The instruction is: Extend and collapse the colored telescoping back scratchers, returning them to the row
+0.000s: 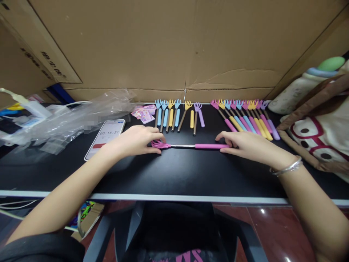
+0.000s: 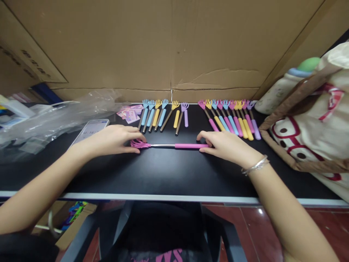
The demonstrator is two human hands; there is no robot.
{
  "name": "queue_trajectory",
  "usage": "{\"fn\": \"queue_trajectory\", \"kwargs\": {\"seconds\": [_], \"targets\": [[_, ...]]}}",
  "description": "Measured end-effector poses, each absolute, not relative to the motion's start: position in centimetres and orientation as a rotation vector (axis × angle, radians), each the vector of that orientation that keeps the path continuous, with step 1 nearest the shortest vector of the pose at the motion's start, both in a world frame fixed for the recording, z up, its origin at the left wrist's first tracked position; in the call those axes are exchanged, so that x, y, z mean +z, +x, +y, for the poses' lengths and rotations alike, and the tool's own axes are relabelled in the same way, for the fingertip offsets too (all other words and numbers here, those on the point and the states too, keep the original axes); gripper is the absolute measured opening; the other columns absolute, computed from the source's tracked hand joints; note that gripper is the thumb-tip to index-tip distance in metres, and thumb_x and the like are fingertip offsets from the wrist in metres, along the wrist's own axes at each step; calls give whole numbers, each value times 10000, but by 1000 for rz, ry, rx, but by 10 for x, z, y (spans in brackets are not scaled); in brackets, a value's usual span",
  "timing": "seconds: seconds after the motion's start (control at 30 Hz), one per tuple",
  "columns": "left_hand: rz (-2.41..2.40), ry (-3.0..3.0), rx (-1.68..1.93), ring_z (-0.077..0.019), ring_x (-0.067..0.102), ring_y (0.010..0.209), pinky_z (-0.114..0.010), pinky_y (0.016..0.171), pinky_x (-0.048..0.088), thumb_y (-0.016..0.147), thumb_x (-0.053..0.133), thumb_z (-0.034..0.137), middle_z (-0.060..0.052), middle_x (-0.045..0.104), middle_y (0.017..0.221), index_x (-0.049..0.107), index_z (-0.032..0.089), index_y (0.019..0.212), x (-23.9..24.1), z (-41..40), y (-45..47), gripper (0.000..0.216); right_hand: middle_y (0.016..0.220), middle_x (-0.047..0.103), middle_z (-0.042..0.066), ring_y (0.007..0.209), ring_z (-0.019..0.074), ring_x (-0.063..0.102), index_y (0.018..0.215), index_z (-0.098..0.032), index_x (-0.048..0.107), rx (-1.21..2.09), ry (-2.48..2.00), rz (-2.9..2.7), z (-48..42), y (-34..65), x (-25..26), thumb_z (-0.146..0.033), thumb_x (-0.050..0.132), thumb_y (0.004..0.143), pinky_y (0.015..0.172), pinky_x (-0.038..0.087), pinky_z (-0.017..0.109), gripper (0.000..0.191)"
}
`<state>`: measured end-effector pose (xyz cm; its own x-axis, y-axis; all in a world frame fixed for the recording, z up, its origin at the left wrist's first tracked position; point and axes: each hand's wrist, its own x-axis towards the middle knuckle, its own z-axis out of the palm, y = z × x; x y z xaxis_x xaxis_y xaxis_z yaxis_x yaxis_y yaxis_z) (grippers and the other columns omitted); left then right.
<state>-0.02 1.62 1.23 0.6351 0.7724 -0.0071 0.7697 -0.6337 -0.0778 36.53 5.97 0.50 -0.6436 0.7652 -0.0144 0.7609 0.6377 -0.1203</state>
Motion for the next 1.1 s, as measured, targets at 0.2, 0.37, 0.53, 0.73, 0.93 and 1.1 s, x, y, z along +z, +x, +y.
{"fn": "queue_trajectory", "kwargs": {"seconds": [0.2, 0.37, 0.53, 0.73, 0.93, 1.1], "targets": [[-1283, -2744, 27, -221, 662, 942, -280, 725, 435, 894, 589, 565, -26, 696, 1032, 657, 246, 1122, 13, 15, 2, 398, 732, 646, 6, 645, 189, 597, 1025, -250, 625, 72, -1389, -2809, 58, 367, 6, -440, 618, 845, 528, 321, 282, 262], [-1234, -2762, -24, -214, 660, 947, -278, 737, 444, 906, 586, 535, -30, 697, 1053, 653, 245, 1129, 10, 14, 3, 372, 988, 702, 65, 870, 255, 653, 1101, -238, 640, -116, -1261, -2748, 52, 356, 4, -501, 581, 883, 642, 421, 334, 346], [-1188, -2784, -92, -202, 656, 975, -279, 784, 455, 936, 579, 434, -39, 693, 1107, 633, 227, 1170, 4, 14, 10, 316, 1123, 697, 96, 1021, 251, 628, 1207, -201, 636, -119, -970, -2780, 43, 330, -3, -447, 524, 946, 840, 461, 363, 375], [-1093, -2769, -194, -162, 663, 882, -264, 721, 442, 984, 499, 324, 2, 715, 963, 665, 241, 1109, -3, 15, 16, 223, 1047, 715, 72, 974, 211, 620, 1084, -177, 686, -213, -808, -2724, 43, 315, -19, -345, 512, 972, 839, 453, 331, 266], [-1096, -2756, -212, -157, 648, 806, -257, 652, 417, 884, 568, 215, 8, 689, 887, 649, 219, 974, 4, 8, 20, 121, 855, 697, 39, 797, 166, 611, 926, -185, 665, -243, -798, -2697, 38, 309, -18, -310, 515, 969, 712, 411, 296, 200], [-1137, -2662, -248, -158, 641, 697, -259, 610, 397, 860, 522, 177, 4, 662, 792, 591, 188, 967, 6, 3, 24, 128, 785, 691, 3, 655, 136, 616, 975, -176, 605, -243, -918, -2613, 31, 308, -16, -229, 563, 907, 615, 389, 261, 96]]}}
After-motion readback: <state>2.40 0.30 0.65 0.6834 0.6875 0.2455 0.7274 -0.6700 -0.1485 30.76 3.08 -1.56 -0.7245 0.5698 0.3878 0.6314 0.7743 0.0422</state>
